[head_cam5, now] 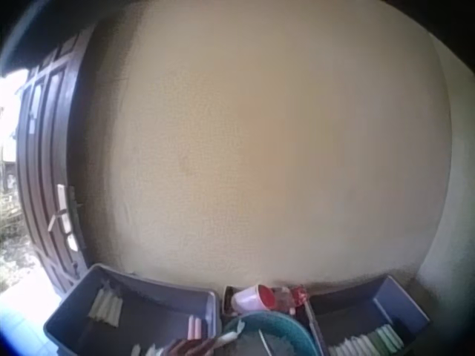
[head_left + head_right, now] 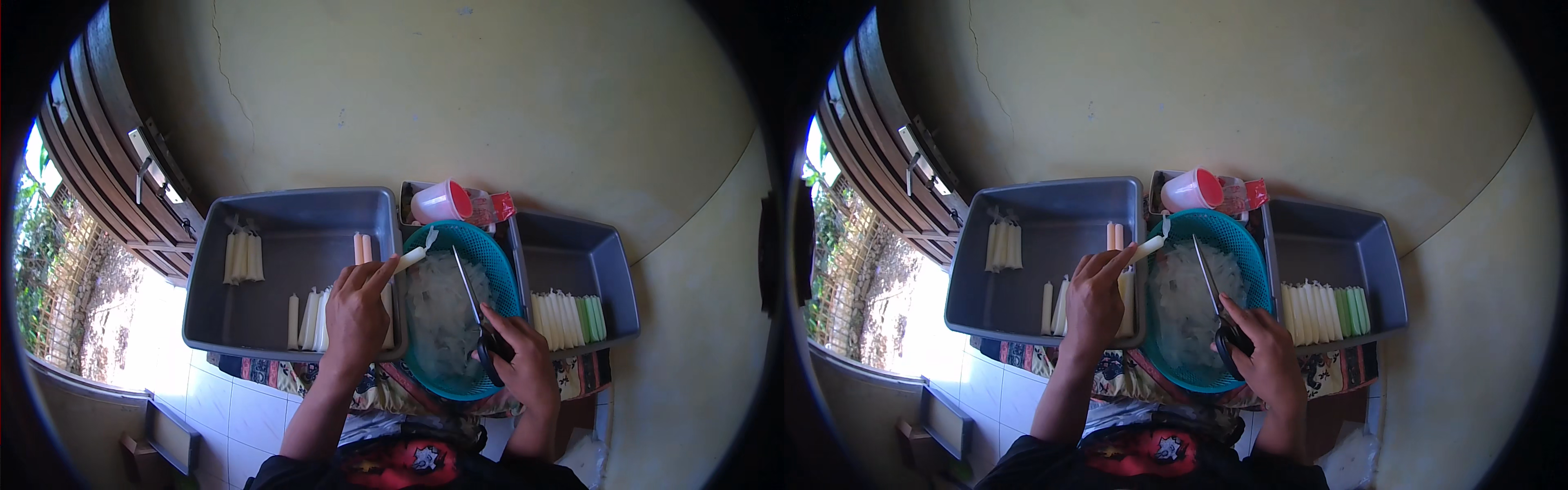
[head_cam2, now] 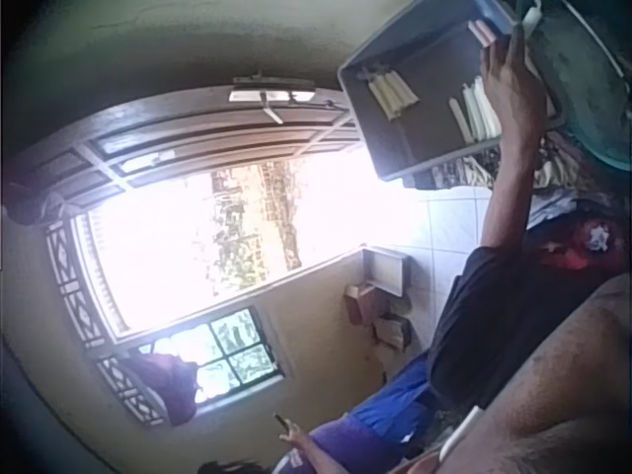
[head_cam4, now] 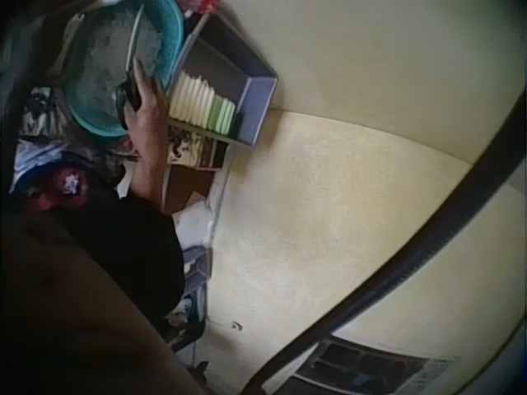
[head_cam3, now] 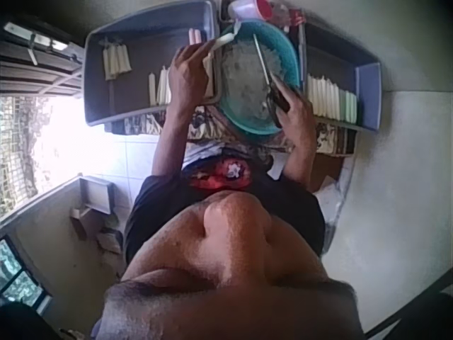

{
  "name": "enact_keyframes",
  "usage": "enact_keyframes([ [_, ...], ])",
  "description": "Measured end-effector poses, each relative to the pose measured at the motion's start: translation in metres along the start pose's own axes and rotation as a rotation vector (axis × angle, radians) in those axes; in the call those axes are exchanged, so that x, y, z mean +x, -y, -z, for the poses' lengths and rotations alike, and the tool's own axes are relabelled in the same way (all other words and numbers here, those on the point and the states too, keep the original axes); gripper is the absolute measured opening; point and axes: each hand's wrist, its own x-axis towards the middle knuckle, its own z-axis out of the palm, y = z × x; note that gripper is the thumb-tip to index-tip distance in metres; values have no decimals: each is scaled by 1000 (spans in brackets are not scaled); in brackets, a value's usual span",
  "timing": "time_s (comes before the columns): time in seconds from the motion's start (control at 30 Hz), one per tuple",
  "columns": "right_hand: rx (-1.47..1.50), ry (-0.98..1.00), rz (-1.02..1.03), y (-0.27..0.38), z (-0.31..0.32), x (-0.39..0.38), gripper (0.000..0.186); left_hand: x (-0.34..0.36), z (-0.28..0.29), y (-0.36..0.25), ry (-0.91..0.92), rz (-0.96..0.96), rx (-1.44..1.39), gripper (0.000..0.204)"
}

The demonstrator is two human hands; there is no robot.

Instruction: The person packages ice pops by taking individual frozen tubes from a large bin and placing them into a grey sorting tray, repeatedly handling and organizing them.

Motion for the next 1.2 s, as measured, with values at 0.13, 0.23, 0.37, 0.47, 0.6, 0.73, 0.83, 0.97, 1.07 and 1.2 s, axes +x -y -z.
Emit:
enact_keyframes([
  [0.13, 25, 31, -26, 11, -1, 3, 82, 0, -1, 0, 20, 7, 15, 61],
  [0.23, 39, -1, 16, 8, -5, 3, 81, 0, 0, -1, 31, 11, 9, 61],
  [0.37, 22, -34, 33, 11, -11, 8, 77, 0, 1, -2, 45, -22, 10, 57],
  [0.47, 22, -56, 20, 15, -15, 14, 76, 0, 1, -3, 50, -47, 0, 58],
  [0.6, 21, -71, -4, 17, -17, 18, 75, 1, 4, -6, 61, -59, -9, 61],
  [0.73, 36, -75, -11, 16, -20, 18, 74, 0, 4, -9, 83, -78, -6, 64],
  [0.83, 24, -81, -13, 15, -22, 18, 74, -1, 5, -8, 87, -83, 3, 64],
  [0.97, 34, -82, 13, 12, -23, 17, 74, -1, 5, -8, 82, -96, 5, 64],
  [1.07, 36, -84, 28, 10, -23, 17, 73, 0, 5, -10, 88, -96, 11, 63],
  [1.2, 75, -74, 23, 10, -24, 16, 72, 0, 4, -9, 90, -97, 13, 62],
])
